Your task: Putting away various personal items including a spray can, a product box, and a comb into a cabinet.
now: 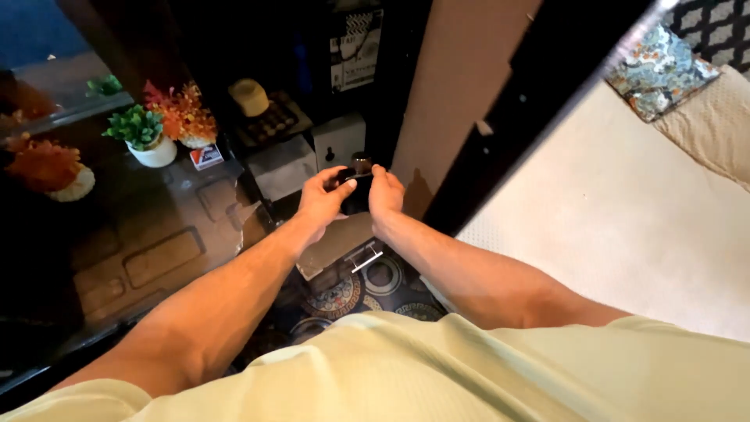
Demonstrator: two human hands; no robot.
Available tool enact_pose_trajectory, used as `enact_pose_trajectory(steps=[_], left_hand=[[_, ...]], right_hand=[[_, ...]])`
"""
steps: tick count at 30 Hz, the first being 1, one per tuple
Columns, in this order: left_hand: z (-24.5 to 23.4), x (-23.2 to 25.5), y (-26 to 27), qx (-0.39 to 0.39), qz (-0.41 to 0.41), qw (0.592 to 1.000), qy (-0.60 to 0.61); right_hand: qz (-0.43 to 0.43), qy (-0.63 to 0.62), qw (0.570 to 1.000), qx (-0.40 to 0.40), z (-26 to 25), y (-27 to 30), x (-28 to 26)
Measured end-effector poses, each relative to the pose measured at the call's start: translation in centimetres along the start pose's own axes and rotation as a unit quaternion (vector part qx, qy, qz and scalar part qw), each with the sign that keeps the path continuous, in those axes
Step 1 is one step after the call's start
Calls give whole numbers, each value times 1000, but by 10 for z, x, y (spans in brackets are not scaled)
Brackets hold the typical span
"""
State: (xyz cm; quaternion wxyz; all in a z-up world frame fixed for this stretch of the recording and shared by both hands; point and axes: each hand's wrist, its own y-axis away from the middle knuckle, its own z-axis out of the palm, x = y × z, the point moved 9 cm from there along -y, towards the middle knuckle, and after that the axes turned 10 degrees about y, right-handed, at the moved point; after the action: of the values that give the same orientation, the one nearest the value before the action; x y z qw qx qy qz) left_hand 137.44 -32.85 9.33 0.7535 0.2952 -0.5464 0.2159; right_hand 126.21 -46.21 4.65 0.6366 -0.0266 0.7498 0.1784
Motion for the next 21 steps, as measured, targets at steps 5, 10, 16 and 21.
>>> enact_pose_trajectory(steps=[5,10,16,21], left_hand=[[-33,18,-51,78,36,996,13],[-61,29,-125,109,78,991,19],[-85,45,-195,179,179,968,1],[-95,60,-210,254,142,953,-86]], right_hand=[[-72,29,996,-39,41,-21,-39],[-97,5,992,-78,99,-76,-57],[-108,12,986,-127,153,-135,-83],[-85,112,984,-107,175,-157,-94]])
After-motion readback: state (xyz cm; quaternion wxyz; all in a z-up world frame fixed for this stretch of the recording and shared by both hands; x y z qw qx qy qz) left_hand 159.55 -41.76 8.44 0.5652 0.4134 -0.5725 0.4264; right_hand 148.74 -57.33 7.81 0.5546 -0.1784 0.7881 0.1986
